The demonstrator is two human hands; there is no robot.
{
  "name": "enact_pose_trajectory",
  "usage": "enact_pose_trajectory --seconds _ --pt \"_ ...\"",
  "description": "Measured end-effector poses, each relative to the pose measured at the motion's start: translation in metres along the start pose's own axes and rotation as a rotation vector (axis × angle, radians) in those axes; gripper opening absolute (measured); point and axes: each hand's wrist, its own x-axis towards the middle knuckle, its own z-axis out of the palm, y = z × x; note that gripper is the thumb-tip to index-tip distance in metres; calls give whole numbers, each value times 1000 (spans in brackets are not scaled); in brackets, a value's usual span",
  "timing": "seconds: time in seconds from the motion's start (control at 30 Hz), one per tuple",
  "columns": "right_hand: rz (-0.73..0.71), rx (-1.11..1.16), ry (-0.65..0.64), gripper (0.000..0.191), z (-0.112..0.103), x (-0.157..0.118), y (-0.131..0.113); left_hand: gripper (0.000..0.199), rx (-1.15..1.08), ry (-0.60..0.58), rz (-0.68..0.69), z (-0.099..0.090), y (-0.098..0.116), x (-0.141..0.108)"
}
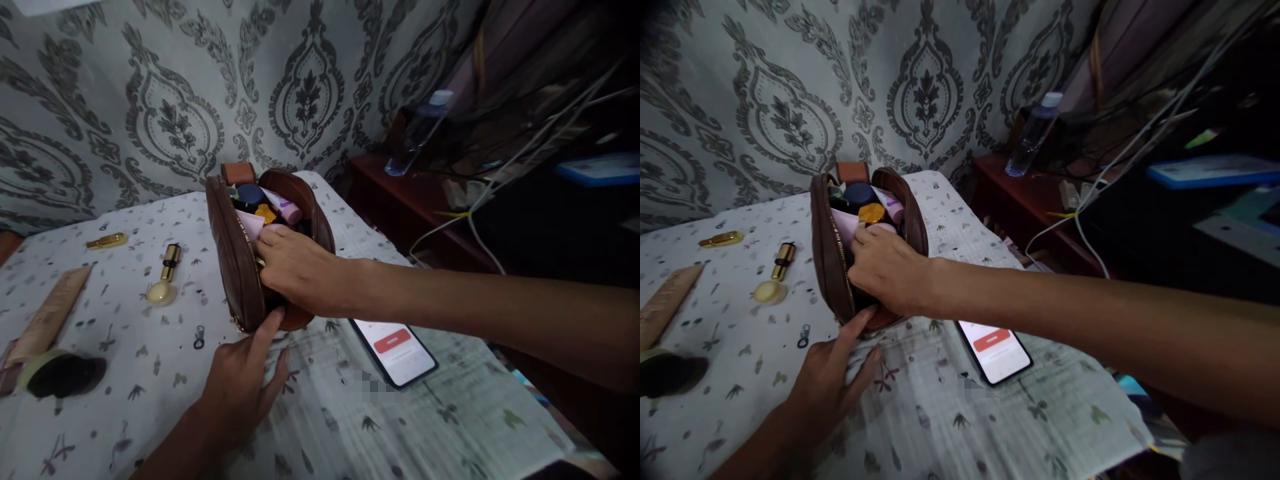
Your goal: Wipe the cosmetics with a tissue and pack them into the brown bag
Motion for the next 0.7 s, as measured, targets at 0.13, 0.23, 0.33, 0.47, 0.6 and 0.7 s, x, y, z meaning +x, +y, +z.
enact_pose_trajectory --seconds 0.13,0.23,0.33,0.47,0.6,0.7 --pt "1 48 15 24 -2 0 2 52 23 0 0 0 0 0" --pt "-53 3 -32 23 0 1 4 53 35 11 1 1 0 0" --pt "-118 20 4 25 5 4 6 55 34 17 -10 2 0 -1" --pt "-172 -100 -52 30 7 10 5 54 21 12 -17 4 -1 -2" --pt "-250 -338 -349 29 -5 16 -1 50 34 17 2 6 -2 -2" --pt "-269 -364 -448 30 -12 18 -3 46 49 33 21 5 -2 -2"
